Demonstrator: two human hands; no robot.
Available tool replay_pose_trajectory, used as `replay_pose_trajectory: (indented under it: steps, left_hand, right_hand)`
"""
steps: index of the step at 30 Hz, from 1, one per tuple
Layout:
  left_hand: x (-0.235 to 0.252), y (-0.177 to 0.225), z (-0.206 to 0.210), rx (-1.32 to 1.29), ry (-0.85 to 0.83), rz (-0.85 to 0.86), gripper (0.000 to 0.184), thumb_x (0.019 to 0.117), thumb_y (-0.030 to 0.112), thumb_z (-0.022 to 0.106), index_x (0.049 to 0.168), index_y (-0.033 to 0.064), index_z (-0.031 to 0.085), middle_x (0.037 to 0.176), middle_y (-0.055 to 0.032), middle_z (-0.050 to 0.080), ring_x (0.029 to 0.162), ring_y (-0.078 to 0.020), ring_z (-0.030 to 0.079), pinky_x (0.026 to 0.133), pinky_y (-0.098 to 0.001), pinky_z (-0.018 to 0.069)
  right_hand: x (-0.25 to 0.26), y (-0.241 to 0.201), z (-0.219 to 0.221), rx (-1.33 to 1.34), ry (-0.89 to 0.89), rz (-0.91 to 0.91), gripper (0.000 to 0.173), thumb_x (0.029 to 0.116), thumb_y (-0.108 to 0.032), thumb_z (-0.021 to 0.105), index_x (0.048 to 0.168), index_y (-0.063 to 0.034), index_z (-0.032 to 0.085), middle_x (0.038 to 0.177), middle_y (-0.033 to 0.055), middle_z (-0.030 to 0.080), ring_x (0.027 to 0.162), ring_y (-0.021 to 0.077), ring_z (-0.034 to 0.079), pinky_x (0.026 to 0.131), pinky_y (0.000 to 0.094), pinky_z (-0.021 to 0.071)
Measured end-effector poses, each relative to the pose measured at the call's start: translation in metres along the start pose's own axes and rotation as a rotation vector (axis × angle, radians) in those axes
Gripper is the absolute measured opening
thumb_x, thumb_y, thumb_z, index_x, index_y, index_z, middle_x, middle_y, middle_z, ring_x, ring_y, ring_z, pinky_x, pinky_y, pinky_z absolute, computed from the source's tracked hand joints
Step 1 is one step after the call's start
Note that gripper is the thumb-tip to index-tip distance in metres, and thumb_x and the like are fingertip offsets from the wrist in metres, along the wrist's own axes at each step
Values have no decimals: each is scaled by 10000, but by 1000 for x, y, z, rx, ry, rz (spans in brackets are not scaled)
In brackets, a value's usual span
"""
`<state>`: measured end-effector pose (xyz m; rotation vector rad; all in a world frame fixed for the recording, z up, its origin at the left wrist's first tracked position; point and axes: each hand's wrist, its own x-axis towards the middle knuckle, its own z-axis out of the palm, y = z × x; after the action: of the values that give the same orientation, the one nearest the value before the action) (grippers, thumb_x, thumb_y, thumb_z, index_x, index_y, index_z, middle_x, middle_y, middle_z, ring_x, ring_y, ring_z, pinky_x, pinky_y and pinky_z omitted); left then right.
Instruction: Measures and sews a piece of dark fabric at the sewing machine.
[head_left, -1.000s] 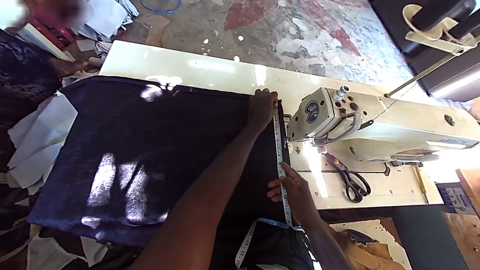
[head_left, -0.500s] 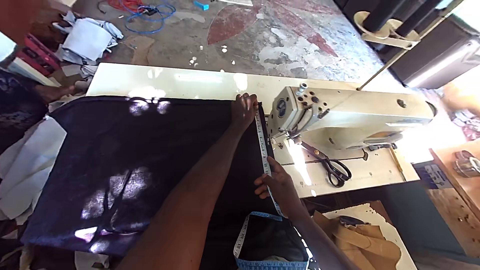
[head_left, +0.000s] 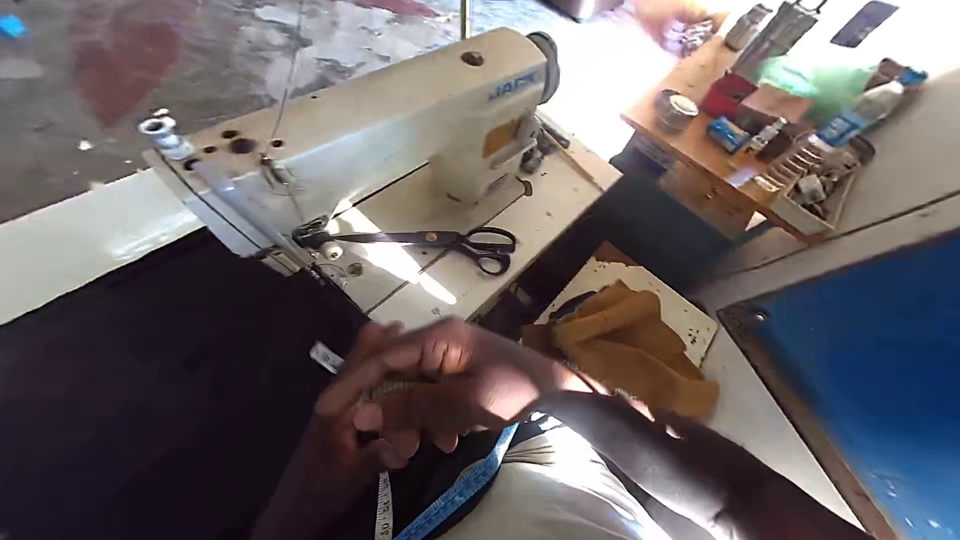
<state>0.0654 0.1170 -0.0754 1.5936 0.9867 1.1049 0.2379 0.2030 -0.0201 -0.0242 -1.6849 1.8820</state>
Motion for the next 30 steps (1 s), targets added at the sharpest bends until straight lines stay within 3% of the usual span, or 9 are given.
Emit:
replay_pose_trajectory:
  steps: [2, 5, 7, 10, 14, 19, 25, 27, 30]
  left_hand:
    - [14, 0, 44, -33, -144, -98, 441, 866, 521, 777, 1199, 263, 645, 1052, 64, 725, 985, -99, 699, 877, -326, 606]
    - [45, -3, 84, 10, -297, -130, 186, 987, 280, 664, 1084, 145, 747, 970, 32, 752, 875, -90, 717, 800, -322, 627]
    - [59, 11, 93, -68, -256, -162, 191, 1027, 227, 588, 1071, 115, 736, 984, 6, 737, 867, -100, 695, 774, -307, 601]
    - [79, 37, 94, -227, -34, -90, 242, 1069, 181, 429, 1065, 88, 653, 934, -22, 701, 851, -135, 673, 791, -328, 581]
    - [107, 82, 98, -153, 111, 200, 245, 1104, 141, 387, 1153, 52, 610, 983, 12, 681, 913, -72, 666, 853, -259, 575]
    - [106, 73, 112, 54, 174, 178, 326, 1110, 191, 350, 1330, 24, 524, 1197, -45, 644, 1116, -103, 643, 975, -323, 564]
    - [74, 60, 106, 29, -4, -104, 313, 1093, 195, 358, 1220, 130, 636, 1186, 17, 696, 1083, -102, 652, 906, -312, 555]
    - [72, 53, 103, 137, -63, -182, 327, 1076, 277, 425, 1336, 184, 602, 1285, 41, 664, 1133, -81, 635, 936, -325, 550]
    - [65, 26, 109, 410, -352, -364, 851, 930, 620, 622, 1598, 176, 337, 1515, -87, 516, 1357, -217, 531, 1110, -487, 462]
  right_hand:
    - [22, 16, -27, 130, -43, -295, 345, 963, -15, 632, 1305, 21, 655, 834, 103, 708, 567, 118, 627, 438, 261, 527]
    - [13, -50, -65, 61, -77, -522, 375, 1012, -5, 511, 1366, 112, 553, 927, 81, 717, 630, 60, 627, 493, 196, 522]
    - [-29, -143, -46, -239, 327, -222, 244, 1042, -25, 477, 1211, 33, 644, 757, -22, 654, 517, 25, 545, 426, 173, 470]
    - [-62, -158, -61, -422, 575, -238, 241, 1068, -128, 508, 1175, 39, 645, 800, 30, 671, 608, 83, 607, 489, 211, 511]
    - [-95, -123, -73, -564, 563, 53, 694, 950, -305, 683, 1501, 0, 393, 1249, 103, 666, 926, 147, 681, 641, 269, 576]
    - [-100, -131, -54, -423, 591, 131, 317, 992, -44, 622, 1304, 8, 599, 886, 61, 707, 531, 64, 555, 432, 194, 464]
    - [-106, -151, -64, -274, 610, -56, 325, 997, -49, 588, 1316, 15, 577, 855, 88, 703, 513, 67, 550, 416, 183, 448]
    - [-101, -145, -60, -158, 596, -95, 307, 986, -22, 553, 1287, 13, 600, 815, 75, 691, 508, 57, 544, 427, 178, 451]
    - [-90, -154, -50, -142, 575, -197, 324, 1003, 23, 481, 1313, 32, 573, 819, 58, 683, 517, 41, 539, 445, 172, 461]
